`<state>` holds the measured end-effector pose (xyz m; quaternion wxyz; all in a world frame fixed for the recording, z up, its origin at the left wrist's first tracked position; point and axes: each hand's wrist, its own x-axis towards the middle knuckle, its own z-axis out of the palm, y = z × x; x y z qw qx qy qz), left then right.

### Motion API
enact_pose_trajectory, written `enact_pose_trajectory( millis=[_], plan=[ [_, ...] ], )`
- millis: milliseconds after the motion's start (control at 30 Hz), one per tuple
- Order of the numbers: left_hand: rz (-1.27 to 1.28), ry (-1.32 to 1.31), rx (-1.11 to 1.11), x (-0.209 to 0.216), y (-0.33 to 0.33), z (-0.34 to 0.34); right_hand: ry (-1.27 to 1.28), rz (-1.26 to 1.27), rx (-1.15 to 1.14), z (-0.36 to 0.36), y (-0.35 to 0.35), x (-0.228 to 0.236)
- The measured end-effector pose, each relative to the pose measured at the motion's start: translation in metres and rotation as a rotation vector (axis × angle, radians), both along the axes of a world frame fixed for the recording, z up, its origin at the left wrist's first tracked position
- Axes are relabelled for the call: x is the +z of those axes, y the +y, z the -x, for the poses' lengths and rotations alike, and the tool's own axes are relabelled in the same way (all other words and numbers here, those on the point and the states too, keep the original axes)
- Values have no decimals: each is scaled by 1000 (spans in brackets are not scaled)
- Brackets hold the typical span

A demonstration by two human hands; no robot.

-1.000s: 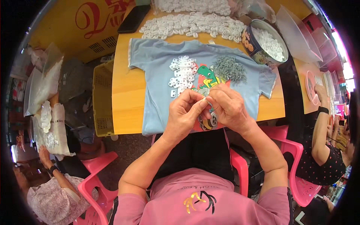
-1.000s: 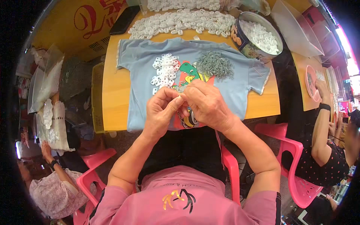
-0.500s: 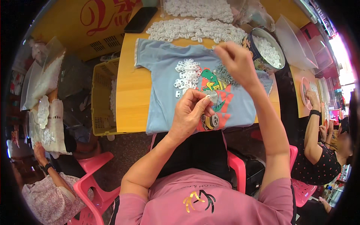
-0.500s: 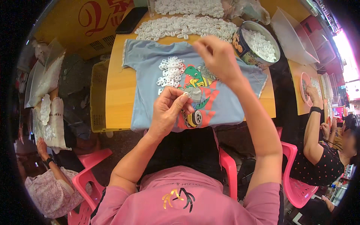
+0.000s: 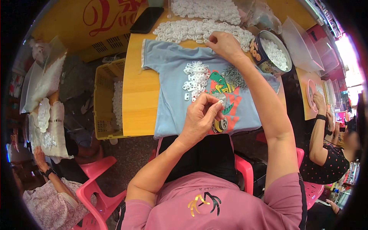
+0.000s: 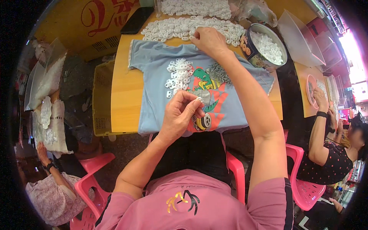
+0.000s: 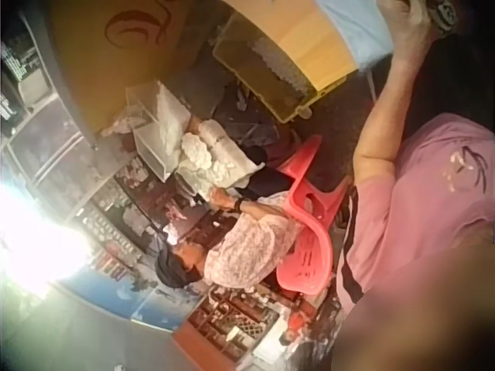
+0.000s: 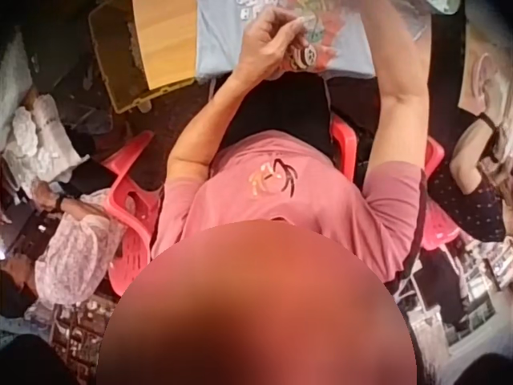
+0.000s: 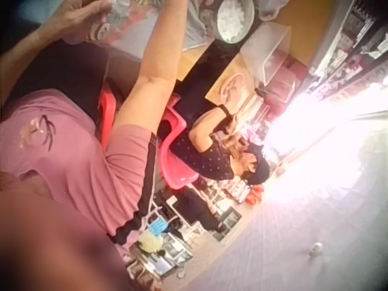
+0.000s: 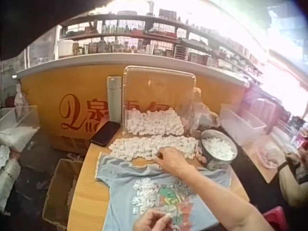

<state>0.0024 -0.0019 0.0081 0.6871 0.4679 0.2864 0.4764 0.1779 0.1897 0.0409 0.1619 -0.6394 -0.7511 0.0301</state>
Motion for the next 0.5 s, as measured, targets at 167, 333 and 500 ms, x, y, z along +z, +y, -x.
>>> enact_pose_trajectory(
  millis=[167,333,500],
  plan=[
    [11,-9,43,0,-1,-1,728,297,38,-18,-33,25],
    [19,-76,51,-1,0,-3,1338,537,40,-21,-101,43],
    [20,-54,27,2,0,-2,1458,491,159,-26,-150,30]
  ],
)
